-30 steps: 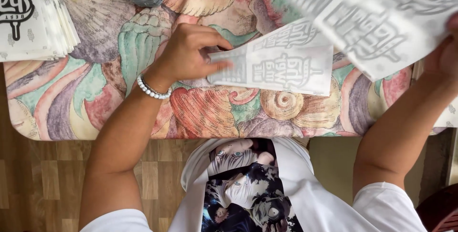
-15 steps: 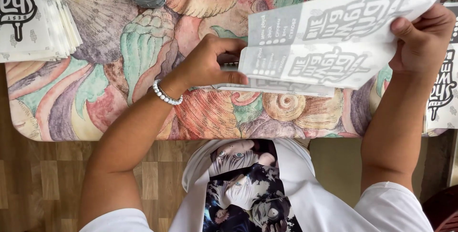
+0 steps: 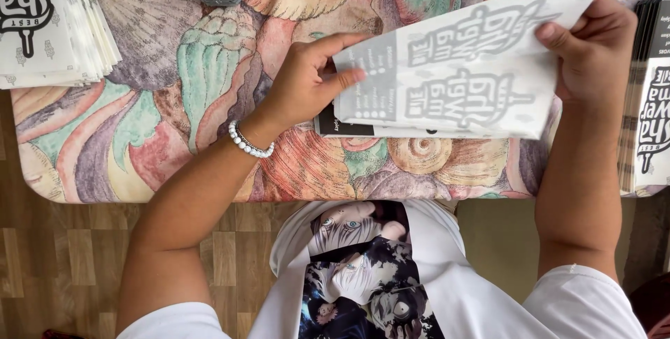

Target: The person folds small white paper sheets printed with black text and logos in half. They then stack the folded papers into a neat pile on the table.

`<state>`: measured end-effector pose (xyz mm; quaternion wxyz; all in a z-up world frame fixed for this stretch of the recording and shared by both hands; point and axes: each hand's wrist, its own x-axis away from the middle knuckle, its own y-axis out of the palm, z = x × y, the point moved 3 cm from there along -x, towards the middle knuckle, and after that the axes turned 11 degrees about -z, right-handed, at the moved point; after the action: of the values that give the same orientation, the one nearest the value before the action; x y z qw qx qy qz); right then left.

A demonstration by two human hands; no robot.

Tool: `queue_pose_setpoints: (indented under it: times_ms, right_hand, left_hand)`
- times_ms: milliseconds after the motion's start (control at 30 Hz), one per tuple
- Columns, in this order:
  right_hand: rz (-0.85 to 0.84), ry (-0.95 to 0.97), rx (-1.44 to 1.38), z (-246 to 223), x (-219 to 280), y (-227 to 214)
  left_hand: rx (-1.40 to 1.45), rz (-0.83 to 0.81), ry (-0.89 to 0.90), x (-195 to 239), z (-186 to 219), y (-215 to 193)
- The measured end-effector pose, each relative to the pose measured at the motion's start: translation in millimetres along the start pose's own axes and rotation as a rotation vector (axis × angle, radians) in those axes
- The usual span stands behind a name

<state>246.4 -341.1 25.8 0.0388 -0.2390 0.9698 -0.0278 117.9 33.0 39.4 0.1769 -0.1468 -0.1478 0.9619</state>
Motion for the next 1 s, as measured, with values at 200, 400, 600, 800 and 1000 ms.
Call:
queue_pose_setpoints:
  times_ms: [200,400,600,800,1000]
  right_hand:
    - [-0.090,-0.032,0.056,4,-3,3]
    - [0.007,-0.052,0.144,24,-5,-6]
    - [-0.001,-0.032,0.163,30,1,-20]
    - [0.390,0.044,-0.009,99,2,-114]
    - [0.224,-0.052,0.030,98,6,-145]
  left_hand:
    - [0.297,0.168,-0.172,-1,-25,1]
    - [0.203,0.210,-0.219,2,-30,-4]
    - [0.312,0.231,-0.308,5,-26,-7]
    - [0.101,0.247,-0.167,5,-45,-15]
    - [-0.301,0.118,0.041,6,-12,-25]
